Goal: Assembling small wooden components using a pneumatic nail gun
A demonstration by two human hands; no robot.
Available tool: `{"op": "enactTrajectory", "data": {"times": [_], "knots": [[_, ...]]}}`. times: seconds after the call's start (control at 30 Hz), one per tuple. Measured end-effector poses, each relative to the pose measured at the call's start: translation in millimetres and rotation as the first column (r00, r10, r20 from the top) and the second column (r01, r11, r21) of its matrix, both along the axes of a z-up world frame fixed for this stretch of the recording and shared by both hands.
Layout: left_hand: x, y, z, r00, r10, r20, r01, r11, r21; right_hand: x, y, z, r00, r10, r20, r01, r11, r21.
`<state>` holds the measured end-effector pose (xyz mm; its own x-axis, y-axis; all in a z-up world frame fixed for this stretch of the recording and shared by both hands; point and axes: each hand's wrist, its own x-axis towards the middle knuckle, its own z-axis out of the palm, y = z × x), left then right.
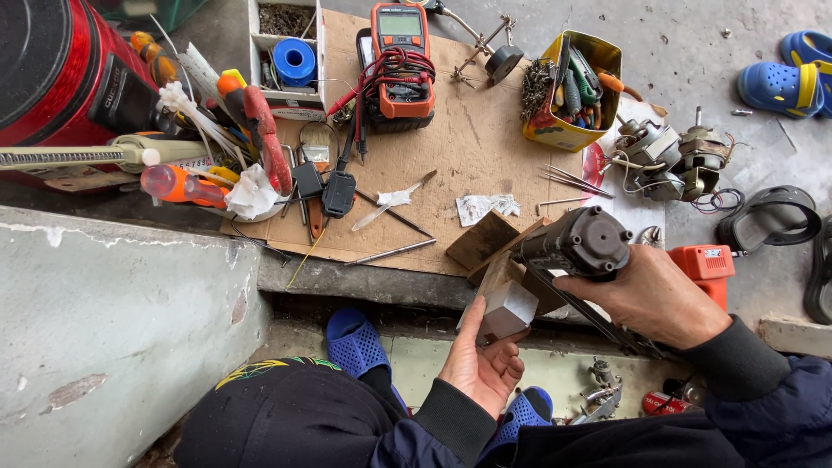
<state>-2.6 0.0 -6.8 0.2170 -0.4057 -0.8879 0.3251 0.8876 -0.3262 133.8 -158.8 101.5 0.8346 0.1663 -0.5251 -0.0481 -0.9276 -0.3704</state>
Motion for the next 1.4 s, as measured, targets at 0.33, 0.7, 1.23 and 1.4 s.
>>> {"op": "enactTrajectory", "data": {"times": [0.33, 0.7, 1.23, 1.4], "knots": [[-2.4, -2.0, -1.7, 0.996, 0.024, 0.089, -0.025, 1.0, 0.007, -7.1, 4.2, 2.5, 0.995, 0.087, 0.051, -0.072, 0.967, -0.246], [-4.8, -3.9, -10.0, 0.994, -0.01, 0.107, 0.005, 0.999, 0.049, -51.6, -39.7, 15.4, 0.967, -0.211, 0.142, 0.231, 0.962, -0.144], [-7.7, 0.8, 7.1, 0.984, -0.06, 0.17, 0.027, 0.981, 0.194, -66.7, -51.2, -32.0, 0.959, -0.222, 0.178, 0.186, 0.963, 0.197], [-6.3, 0.7, 11.9, 0.963, -0.201, 0.177, 0.15, 0.952, 0.265, -56.8, -50.4, -32.6, 0.966, -0.225, 0.129, 0.201, 0.963, 0.18]]}}
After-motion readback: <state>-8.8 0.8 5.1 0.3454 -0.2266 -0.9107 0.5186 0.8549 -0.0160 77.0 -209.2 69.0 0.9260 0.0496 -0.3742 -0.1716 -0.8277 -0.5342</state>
